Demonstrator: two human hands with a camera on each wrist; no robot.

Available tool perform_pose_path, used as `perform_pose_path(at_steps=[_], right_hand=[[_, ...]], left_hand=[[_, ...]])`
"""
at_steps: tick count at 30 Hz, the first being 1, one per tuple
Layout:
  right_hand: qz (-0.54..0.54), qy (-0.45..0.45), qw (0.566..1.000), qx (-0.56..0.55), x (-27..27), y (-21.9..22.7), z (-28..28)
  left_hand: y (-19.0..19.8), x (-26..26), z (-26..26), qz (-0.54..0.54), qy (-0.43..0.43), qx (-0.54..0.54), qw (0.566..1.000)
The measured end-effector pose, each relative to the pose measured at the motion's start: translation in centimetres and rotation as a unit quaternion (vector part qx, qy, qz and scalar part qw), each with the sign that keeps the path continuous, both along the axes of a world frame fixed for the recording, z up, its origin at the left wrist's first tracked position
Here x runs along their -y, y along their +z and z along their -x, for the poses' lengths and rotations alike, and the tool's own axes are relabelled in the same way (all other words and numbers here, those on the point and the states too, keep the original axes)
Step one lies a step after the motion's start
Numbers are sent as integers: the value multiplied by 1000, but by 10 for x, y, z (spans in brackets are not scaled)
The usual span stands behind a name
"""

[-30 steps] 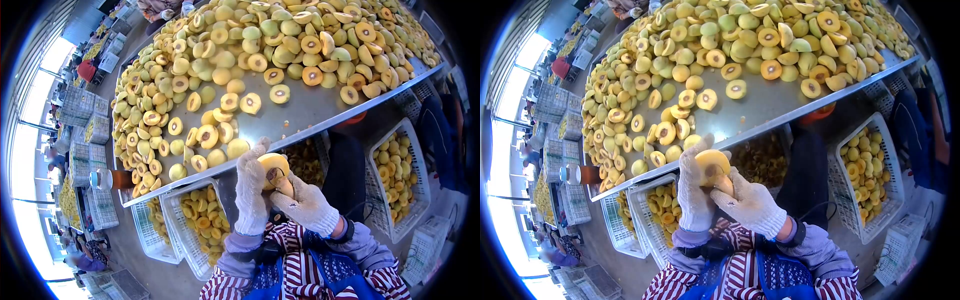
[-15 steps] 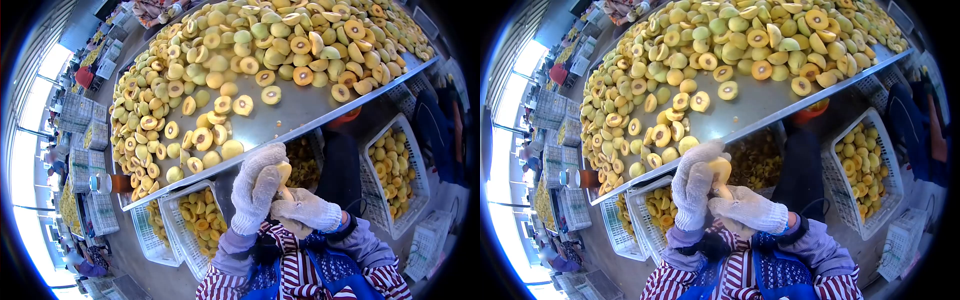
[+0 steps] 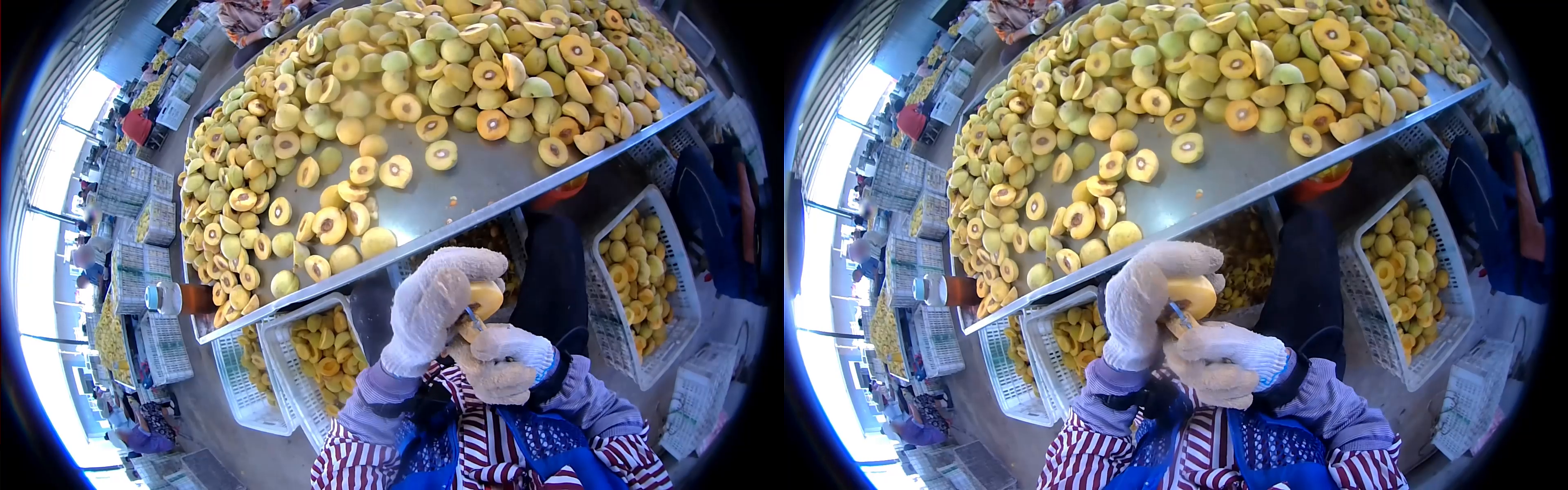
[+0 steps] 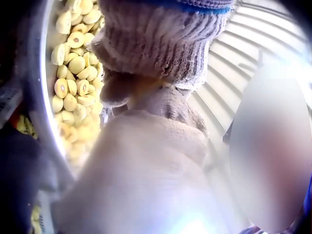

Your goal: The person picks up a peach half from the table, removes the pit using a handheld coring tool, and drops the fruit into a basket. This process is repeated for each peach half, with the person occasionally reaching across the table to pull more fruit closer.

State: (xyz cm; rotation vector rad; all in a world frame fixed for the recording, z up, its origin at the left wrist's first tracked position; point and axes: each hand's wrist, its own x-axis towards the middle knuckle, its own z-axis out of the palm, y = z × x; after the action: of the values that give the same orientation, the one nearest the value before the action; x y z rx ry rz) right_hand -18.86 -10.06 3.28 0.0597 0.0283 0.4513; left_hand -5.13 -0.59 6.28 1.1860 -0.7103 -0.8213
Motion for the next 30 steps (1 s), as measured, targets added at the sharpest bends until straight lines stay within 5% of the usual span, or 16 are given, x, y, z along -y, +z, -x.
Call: perform_pose_path(at_steps=[3,6,7,8,14,17,21,22,23,24,26,28,30], right_hand=[[-59,4,998,-10,-6,-4,3],[-15,-8,999,-27,-8,1,1],[5,-10,1000,-28,-9,2,1],[24,-13,999,-29,-10,3,1],[88,8,995,53,-7,7,-4],[65,-21,997,-23,-6,10,-2],[196,-11,980,-21,8,5,-2],[262,1,964,-36,11,7,-6],[328,12,943,-50,14,11,-11],[392,25,917,-63,14,13,-15],[407,40,910,-74,6,9,-23],[445,98,888,-69,1,7,-32],[520,91,847,-61,-4,12,-36]], left_hand=[[-6,2,-12,41,21,314,948],[-18,-1,-15,34,-8,228,973],[-8,-5,-2,15,-12,30,999],[-3,-6,5,20,9,-24,999],[-1,-4,19,26,77,-344,936],[-20,-14,10,-4,161,-262,951],[-44,-88,-18,-49,341,-156,926],[-58,-119,-30,-116,392,-121,905],[-91,-151,-49,-267,439,141,846],[-85,-165,-53,-425,402,396,708],[-82,-169,-59,-454,368,634,506],[-85,-138,-62,-345,402,467,708],[-88,-102,-76,-310,347,457,758]])
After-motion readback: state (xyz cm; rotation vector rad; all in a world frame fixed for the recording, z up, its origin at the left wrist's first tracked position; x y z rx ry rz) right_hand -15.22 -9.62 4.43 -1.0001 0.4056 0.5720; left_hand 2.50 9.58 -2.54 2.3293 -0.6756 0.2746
